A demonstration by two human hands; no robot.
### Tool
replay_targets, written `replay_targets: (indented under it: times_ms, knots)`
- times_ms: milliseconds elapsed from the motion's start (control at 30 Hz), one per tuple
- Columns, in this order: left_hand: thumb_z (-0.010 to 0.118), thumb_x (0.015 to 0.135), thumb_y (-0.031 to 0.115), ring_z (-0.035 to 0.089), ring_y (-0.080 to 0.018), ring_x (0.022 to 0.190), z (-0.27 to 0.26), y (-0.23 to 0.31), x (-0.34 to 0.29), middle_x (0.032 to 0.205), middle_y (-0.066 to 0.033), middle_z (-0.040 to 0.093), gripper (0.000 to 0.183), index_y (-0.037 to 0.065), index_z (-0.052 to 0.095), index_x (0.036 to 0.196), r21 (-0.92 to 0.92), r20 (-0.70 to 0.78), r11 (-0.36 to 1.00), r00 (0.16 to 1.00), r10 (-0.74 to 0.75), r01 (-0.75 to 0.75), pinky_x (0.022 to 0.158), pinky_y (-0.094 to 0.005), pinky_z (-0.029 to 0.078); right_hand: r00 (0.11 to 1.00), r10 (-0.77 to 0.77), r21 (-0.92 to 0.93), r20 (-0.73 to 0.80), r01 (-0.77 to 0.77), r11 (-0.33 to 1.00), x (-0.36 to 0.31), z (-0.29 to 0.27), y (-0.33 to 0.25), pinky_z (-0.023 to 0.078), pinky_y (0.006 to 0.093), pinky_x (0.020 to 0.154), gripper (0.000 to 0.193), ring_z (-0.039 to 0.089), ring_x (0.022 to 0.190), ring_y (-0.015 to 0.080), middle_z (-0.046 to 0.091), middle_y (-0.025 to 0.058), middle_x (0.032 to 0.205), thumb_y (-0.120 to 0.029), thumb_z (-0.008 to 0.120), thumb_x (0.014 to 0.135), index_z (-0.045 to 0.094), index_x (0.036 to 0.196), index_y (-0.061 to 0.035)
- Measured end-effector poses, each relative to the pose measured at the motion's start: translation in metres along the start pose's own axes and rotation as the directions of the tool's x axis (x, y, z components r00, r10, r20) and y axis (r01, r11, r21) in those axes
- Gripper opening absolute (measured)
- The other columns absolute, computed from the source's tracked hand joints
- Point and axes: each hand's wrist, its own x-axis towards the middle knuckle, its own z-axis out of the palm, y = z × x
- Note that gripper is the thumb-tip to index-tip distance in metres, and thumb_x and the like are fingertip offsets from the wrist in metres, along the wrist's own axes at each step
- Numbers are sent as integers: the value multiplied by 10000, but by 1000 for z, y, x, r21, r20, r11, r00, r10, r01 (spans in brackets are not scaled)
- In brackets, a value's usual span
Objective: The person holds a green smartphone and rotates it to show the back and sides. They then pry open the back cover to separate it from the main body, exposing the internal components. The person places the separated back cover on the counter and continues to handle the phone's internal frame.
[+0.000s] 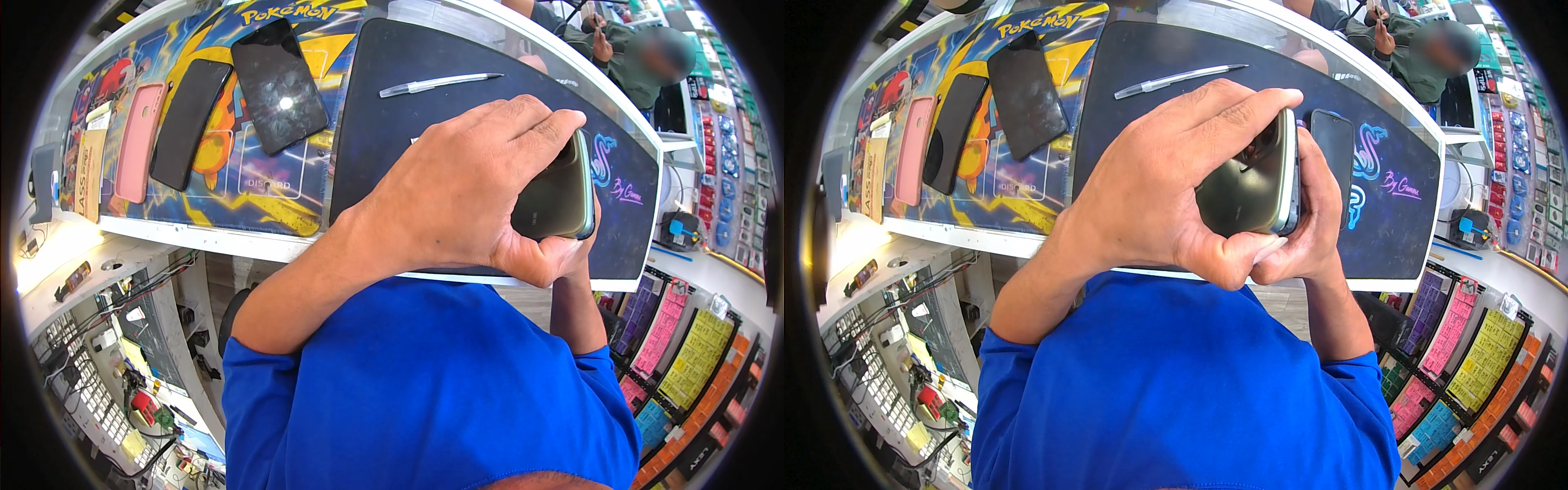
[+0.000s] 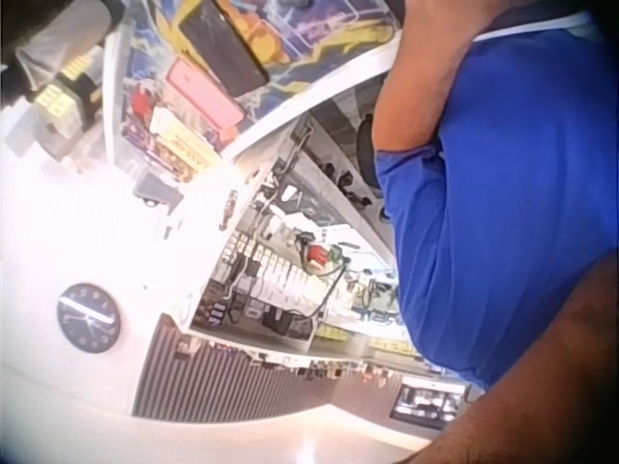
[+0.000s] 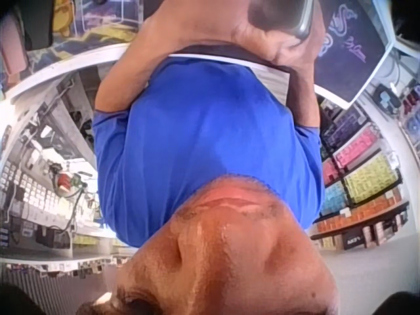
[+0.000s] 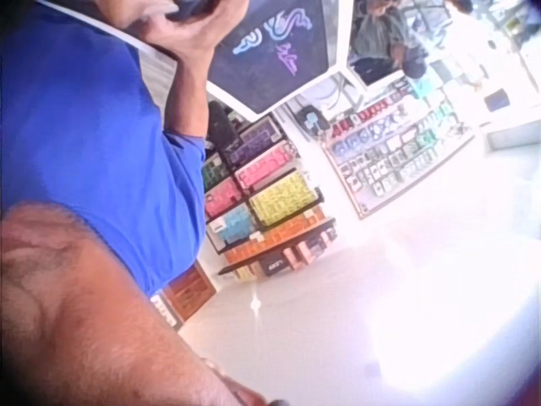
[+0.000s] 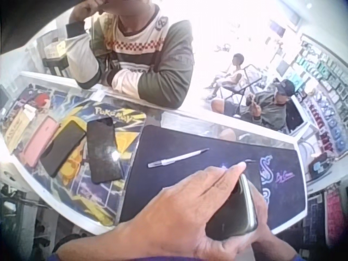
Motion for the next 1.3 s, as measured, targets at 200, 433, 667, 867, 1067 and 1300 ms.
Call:
replay_targets:
  times_ms: [200, 433, 667, 867, 1067, 1300]
  knots:
    - [802, 750, 445, 705, -380, 1007, -1, -4, 2, 1126, -208, 672, 809, -122, 646, 1306, -27, 14, 1000, 1000, 15, -15, 892, -434, 618, 921, 374, -2, -112, -376, 926, -1, 7, -38, 514, 381, 1120, 1300, 674, 1270, 268, 635, 185, 1391, -678, 919, 618, 466, 1541, 118]
    - [791, 755, 456, 702, -384, 1003, -1, -5, 6, 1120, -215, 669, 817, -129, 646, 1307, -15, 26, 1000, 999, 19, -19, 898, -433, 610, 986, 164, -101, -26, -166, 981, 4, -3, -21, 520, 385, 1113, 1242, 678, 1265, 274, 637, 194, 1383, -603, 891, 630, 461, 1541, 125]
    - [793, 770, 455, 710, -389, 1015, -4, -3, 6, 1154, -215, 678, 807, -113, 652, 1326, 11, 50, 1000, 998, -28, 28, 910, -431, 608, 934, 343, 44, -103, -340, 939, 3, 6, -36, 533, 386, 1103, 1213, 678, 1268, 276, 634, 206, 1401, -542, 897, 640, 451, 1544, 133]
    - [873, 784, 573, 671, -384, 1213, -5, 8, 6, 1330, -222, 655, 996, -71, 573, 1483, 4, 116, 979, 972, -205, 206, 1036, -436, 560, 927, 367, 209, 76, -375, 903, 6, -5, -25, 536, 434, 1139, 1175, 656, 1336, 316, 589, 247, 1514, -489, 921, 684, 436, 1579, 98]
    - [734, 960, 662, 650, -211, 1200, -8, -3, -13, 1292, -107, 648, 956, -26, 503, 1582, -622, 365, 527, 810, -459, 579, 1020, -381, 538, 910, 353, 870, 215, -343, 354, 15, 10, -31, 625, 487, 969, 1139, 715, 1150, 405, 648, 299, 1335, -680, 769, 737, 485, 1506, 110]
    - [843, 949, 382, 782, -204, 885, -11, -15, -42, 984, -78, 745, 707, -38, 558, 1440, -763, 647, -151, 738, -191, 629, 831, -365, 680, 926, -1, 848, 378, -347, -402, 3, 60, -18, 641, 538, 838, 1089, 710, 1018, 587, 627, 426, 1301, -742, 626, 863, 499, 1509, 126]
